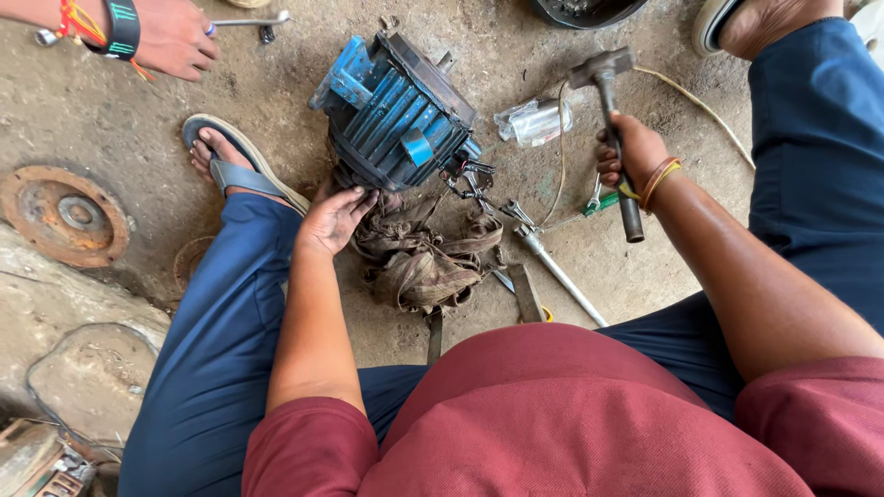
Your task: The person sits on the ground and uses a wrench to loosen and remove bolts from a blue electric motor. They then use a hammer to tap the motor casing and continue to remove bolts with the wrench, eventually detaching a circular metal cover from the motor.
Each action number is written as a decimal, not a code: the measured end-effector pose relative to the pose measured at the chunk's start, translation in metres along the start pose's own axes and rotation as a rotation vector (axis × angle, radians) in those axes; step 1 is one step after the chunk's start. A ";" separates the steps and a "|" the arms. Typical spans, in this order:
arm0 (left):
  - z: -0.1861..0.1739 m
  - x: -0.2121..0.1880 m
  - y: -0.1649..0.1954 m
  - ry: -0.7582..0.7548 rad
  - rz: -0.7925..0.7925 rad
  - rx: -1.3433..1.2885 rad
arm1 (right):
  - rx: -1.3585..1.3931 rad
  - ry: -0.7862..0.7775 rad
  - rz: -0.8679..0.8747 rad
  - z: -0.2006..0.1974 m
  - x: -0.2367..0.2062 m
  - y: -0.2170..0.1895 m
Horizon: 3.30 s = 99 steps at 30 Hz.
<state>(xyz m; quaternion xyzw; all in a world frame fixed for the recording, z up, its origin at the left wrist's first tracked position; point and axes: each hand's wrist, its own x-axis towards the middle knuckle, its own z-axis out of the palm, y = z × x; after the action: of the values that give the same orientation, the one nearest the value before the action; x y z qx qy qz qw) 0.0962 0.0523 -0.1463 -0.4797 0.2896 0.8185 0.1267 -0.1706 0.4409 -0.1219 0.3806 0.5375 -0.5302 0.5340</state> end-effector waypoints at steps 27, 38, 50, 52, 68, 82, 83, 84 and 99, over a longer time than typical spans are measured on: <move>0.084 0.082 -0.033 1.029 0.873 0.925 | -1.455 0.025 -0.751 0.049 0.038 0.043; 0.076 0.086 -0.034 1.050 1.013 1.104 | -2.040 -0.128 -0.341 0.054 0.051 0.117; 0.080 0.081 -0.032 0.988 0.966 1.070 | -1.814 0.108 -0.344 0.060 0.044 0.092; 0.081 0.081 -0.031 1.003 0.973 1.098 | -1.683 0.288 -0.170 0.060 0.042 0.082; 0.099 0.071 -0.020 1.112 0.984 1.153 | -0.591 0.192 0.033 0.050 0.057 0.049; 0.122 0.087 0.036 0.875 0.836 1.334 | -0.408 -0.014 -0.535 0.095 0.019 0.038; 0.123 0.086 0.036 0.881 0.886 1.333 | -0.505 -0.020 -0.662 0.108 0.021 0.035; 0.124 0.085 0.036 0.887 0.935 1.333 | -0.602 -0.025 -0.787 0.121 0.023 0.032; 0.129 0.070 0.036 0.657 1.164 1.398 | -0.549 -0.027 -0.918 0.139 0.017 0.072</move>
<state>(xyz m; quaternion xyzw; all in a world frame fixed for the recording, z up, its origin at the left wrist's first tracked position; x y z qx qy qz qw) -0.0485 0.0957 -0.1460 -0.2823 0.9246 0.2209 -0.1289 -0.0787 0.3130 -0.1315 -0.0540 0.7608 -0.5539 0.3340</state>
